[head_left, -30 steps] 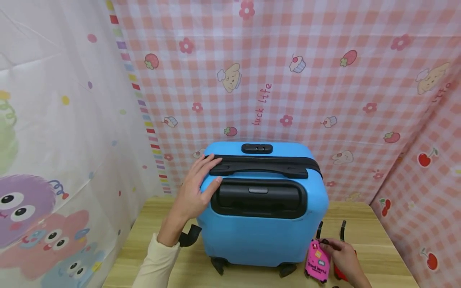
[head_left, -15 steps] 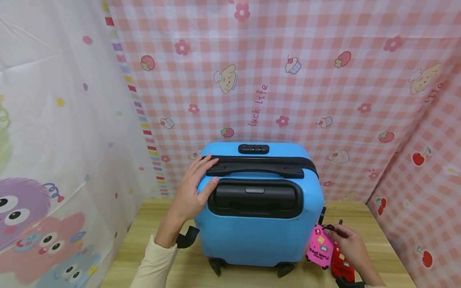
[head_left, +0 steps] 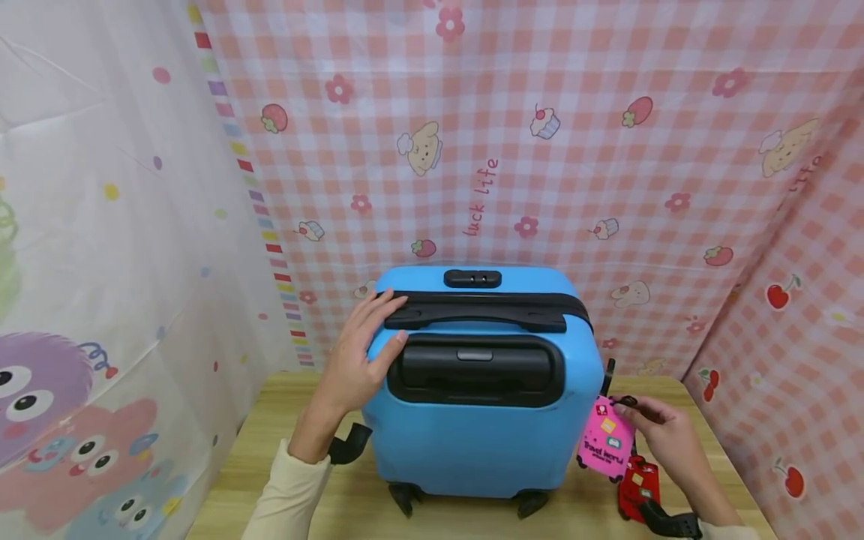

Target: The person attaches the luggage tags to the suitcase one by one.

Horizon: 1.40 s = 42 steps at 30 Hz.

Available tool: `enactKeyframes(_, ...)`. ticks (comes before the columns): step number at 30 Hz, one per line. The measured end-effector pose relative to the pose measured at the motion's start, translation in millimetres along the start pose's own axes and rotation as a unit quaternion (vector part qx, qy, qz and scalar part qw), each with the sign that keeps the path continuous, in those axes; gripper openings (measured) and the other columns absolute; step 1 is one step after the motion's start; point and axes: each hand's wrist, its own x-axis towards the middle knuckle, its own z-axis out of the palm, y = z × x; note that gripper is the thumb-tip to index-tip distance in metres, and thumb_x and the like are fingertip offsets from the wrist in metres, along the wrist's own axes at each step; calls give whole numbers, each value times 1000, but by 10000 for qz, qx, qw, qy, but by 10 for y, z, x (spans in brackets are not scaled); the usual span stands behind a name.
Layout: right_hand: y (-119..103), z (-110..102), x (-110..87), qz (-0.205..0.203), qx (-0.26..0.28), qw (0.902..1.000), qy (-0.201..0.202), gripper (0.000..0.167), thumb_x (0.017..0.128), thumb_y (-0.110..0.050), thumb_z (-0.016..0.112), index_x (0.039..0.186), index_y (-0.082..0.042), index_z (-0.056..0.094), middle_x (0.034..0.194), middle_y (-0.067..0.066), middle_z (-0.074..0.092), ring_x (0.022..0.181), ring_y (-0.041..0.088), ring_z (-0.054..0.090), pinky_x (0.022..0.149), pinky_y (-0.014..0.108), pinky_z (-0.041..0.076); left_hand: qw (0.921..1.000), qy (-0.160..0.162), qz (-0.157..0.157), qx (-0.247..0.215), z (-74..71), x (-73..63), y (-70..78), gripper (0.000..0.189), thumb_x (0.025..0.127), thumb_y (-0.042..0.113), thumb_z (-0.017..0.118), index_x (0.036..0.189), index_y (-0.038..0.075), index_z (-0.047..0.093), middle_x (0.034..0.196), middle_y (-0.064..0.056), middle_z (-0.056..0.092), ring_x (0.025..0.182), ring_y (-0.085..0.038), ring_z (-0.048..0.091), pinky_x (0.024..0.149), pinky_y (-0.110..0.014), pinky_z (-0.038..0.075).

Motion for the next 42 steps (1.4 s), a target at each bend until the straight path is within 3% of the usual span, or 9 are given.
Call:
enactKeyframes(10, -272, -130, -41, -689, 134, 9972, 268, 33, 99, -22, 62, 117, 5, 69, 95, -23, 67, 85, -4, 63, 73, 13, 52, 10000, 4, 17, 54, 6, -9, -12, 47, 99, 30, 56, 145, 19, 52, 156, -7, 40, 149, -32, 24, 115, -62, 22)
enactKeyframes(15, -432, -246, -47, -957, 267, 9943, 386, 31, 98, -17, 63, 116, 8, 68, 96, -26, 67, 85, -5, 63, 72, 12, 53, 10000, 1, 24, 53, 8, -12, -17, 48, 99, 30, 56, 145, 20, 51, 156, -7, 39, 149, -31, 24, 115, -62, 22)
enactKeyframes(22, -555, -394, -11, -1566, 609, 9849, 428, 21, 96, -5, 63, 111, 9, 69, 98, -25, 70, 84, -5, 65, 70, 13, 53, 9999, 28, 83, 49, 2, -4, -12, 48, 99, 30, 56, 145, 19, 51, 156, -8, 40, 148, -32, 25, 116, -62, 22)
enactKeyframes(33, -689, -531, 48, -1993, 715, 9762, 465, 17, 94, 1, 63, 109, 7, 71, 99, -21, 73, 82, -3, 67, 69, 13, 53, 9999, 40, 124, 32, 14, 19, -27, 48, 99, 30, 55, 145, 19, 51, 156, -8, 40, 149, -31, 25, 116, -61, 22)
enactKeyframes(38, -802, -558, 43, -2192, 1454, 9644, 268, 16, 93, 8, 61, 106, 9, 70, 97, -13, 75, 82, 1, 68, 68, 14, 53, 9999, 65, 99, 104, 14, 18, -33, 47, 99, 30, 55, 145, 19, 51, 155, -8, 41, 148, -31, 25, 116, -62, 22)
enactKeyframes(42, -925, -582, -8, -2027, 2077, 9570, 53, 19, 93, 7, 61, 110, 9, 69, 100, -7, 75, 86, 5, 66, 71, 14, 52, 9999, 54, 74, 130, 9, 0, -35, 48, 99, 30, 55, 145, 19, 51, 155, -8, 41, 148, -31, 25, 116, -61, 22)
